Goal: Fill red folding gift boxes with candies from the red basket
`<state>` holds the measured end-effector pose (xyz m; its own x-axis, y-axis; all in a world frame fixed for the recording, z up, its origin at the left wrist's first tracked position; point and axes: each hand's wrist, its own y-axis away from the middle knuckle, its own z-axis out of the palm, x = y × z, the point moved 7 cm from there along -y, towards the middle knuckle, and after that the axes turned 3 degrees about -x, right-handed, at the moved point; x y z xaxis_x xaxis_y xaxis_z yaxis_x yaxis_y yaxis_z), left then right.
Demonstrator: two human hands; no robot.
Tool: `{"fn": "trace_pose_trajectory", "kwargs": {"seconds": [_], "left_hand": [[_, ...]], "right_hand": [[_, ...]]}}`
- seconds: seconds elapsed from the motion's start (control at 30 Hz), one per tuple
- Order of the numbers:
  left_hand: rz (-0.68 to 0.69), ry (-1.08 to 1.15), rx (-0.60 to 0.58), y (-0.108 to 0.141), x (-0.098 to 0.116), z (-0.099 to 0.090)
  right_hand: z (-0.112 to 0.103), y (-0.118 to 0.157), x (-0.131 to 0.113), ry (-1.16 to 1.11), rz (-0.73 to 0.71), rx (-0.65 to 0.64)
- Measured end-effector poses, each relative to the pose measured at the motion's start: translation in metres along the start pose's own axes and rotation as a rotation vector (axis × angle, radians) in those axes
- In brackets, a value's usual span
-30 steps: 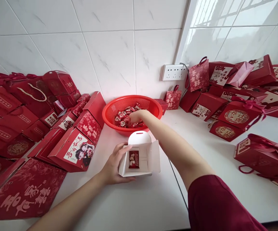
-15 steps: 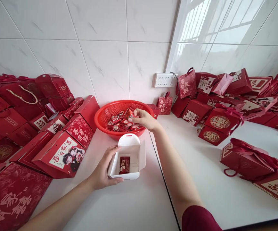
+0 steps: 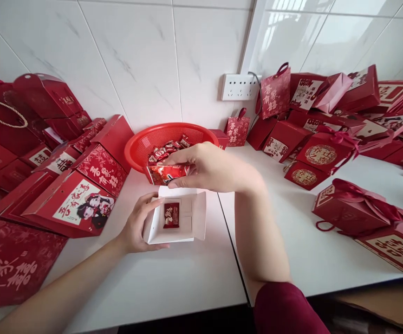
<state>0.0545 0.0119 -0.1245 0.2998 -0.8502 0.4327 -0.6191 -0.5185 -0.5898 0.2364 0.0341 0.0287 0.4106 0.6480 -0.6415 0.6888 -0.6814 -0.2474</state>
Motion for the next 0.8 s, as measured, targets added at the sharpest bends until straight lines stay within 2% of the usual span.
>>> {"fn": "trace_pose_trajectory", "kwargs": {"seconds": [0.07,0.2,0.27,0.47,0.6,0.7,0.8], "left_hand": [[0.043,-0.047,0.001,0.000,0.006,0.000],[0.043,-0.069,-0.011,0.000,0.009,0.002],[0.027,-0.074,-0.015,0.000,0.009,0.002],[0.016,-0.052,-0.010,-0.002,0.009,0.000],[-0.064,0.037,-0.034,0.001,-0.003,0.003],[-0.159,0.236,-0.045,0.004,-0.016,0.011],[-0.283,0.529,-0.041,0.007,-0.030,0.021]], "right_hand": [[-0.001,0.007,0.000,0.030,0.048,-0.022],[0.014,0.011,0.003,-0.003,0.093,-0.234],[0.020,0.009,0.007,-0.021,0.117,-0.297],[0.014,0.003,0.030,0.199,0.237,-0.179],[0.011,0.006,0.030,0.293,0.233,-0.133],[0.002,-0.002,0.029,0.298,0.201,-0.057],[-0.007,-0.031,0.051,0.349,0.254,-0.002]]}}
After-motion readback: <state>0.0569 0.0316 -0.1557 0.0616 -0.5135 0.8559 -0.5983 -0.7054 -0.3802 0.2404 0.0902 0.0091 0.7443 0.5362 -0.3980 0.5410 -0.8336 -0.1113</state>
